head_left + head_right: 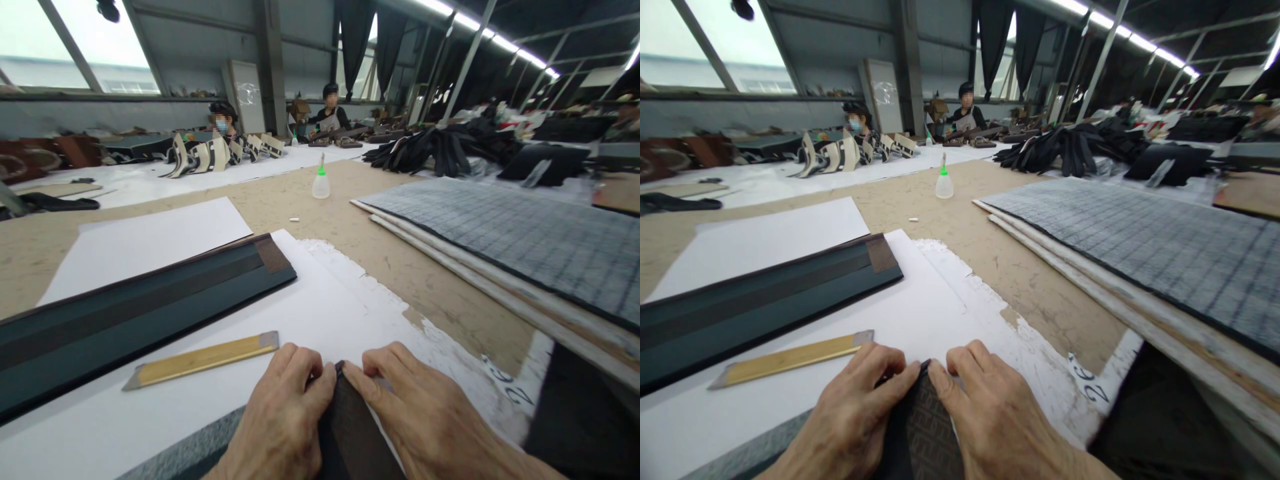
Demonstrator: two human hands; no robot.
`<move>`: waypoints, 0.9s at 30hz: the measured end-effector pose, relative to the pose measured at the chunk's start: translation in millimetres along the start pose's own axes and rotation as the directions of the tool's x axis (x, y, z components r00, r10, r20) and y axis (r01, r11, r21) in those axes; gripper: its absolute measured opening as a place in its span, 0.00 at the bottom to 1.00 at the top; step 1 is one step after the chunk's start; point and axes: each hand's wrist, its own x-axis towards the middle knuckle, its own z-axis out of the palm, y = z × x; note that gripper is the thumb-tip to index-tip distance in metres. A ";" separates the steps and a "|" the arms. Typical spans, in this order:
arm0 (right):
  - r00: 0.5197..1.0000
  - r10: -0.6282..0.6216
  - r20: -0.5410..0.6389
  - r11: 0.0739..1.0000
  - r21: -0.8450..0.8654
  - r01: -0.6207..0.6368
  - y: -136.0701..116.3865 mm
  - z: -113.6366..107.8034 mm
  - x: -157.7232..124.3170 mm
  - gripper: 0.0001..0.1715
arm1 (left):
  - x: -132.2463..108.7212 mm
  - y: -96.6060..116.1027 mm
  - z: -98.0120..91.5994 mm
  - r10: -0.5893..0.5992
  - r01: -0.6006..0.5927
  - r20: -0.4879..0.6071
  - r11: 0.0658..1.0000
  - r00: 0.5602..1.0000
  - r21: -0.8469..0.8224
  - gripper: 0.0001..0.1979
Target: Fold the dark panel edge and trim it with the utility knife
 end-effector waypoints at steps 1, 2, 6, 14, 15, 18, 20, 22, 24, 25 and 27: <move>1.000 0.000 -0.005 1.000 0.002 0.000 0.1 0.5 -0.2 0.24 | -0.2 -0.1 0.5 0.004 -0.004 0.022 1.000 1.000 0.006 0.15; 1.000 0.001 -0.008 1.000 0.005 -0.001 0.4 1.0 -0.4 0.24 | -0.3 -0.1 1.0 0.003 -0.004 0.044 1.000 0.999 0.014 0.15; 0.999 0.037 -0.008 0.997 0.070 -0.036 3.6 2.5 -0.9 0.20 | -0.6 0.3 2.6 -0.006 0.006 0.065 1.000 0.998 -0.001 0.16; 0.995 0.070 -0.067 0.987 0.148 -0.060 6.8 2.1 -0.2 0.13 | -3.6 -0.3 2.6 0.006 -0.005 0.077 1.000 0.997 -0.003 0.16; 0.994 0.067 -0.085 0.989 0.140 -0.054 6.8 2.4 -0.3 0.14 | -3.6 -0.4 2.5 0.008 -0.008 0.080 1.000 0.997 -0.001 0.16; 0.994 0.051 -0.100 0.993 0.111 -0.040 6.8 3.4 -1.3 0.17 | -2.7 -0.1 2.2 0.009 -0.010 0.101 1.000 0.995 0.009 0.17; 0.997 0.033 -0.072 0.997 0.077 -0.028 6.4 3.7 -2.0 0.20 | -1.7 0.5 2.2 0.010 -0.013 0.115 1.000 0.993 0.022 0.17; 0.999 0.017 -0.044 0.999 0.040 -0.016 5.6 3.7 -1.9 0.21 | -0.8 0.9 2.7 0.024 -0.028 0.108 0.999 0.994 0.039 0.16; 1.000 0.004 -0.029 1.000 0.014 -0.004 4.4 3.5 -0.9 0.22 | 0.0 0.9 3.5 0.037 -0.042 0.102 0.998 0.994 0.051 0.16; 1.000 0.001 -0.029 1.000 0.004 -0.001 3.9 3.3 -0.1 0.22 | 0.2 0.7 3.7 0.042 -0.048 0.103 0.997 0.994 0.052 0.16; 1.000 0.004 -0.027 1.000 -0.019 -0.005 3.1 2.9 1.2 0.22 | 0.1 -0.3 3.3 0.043 -0.050 0.121 0.997 0.992 0.054 0.16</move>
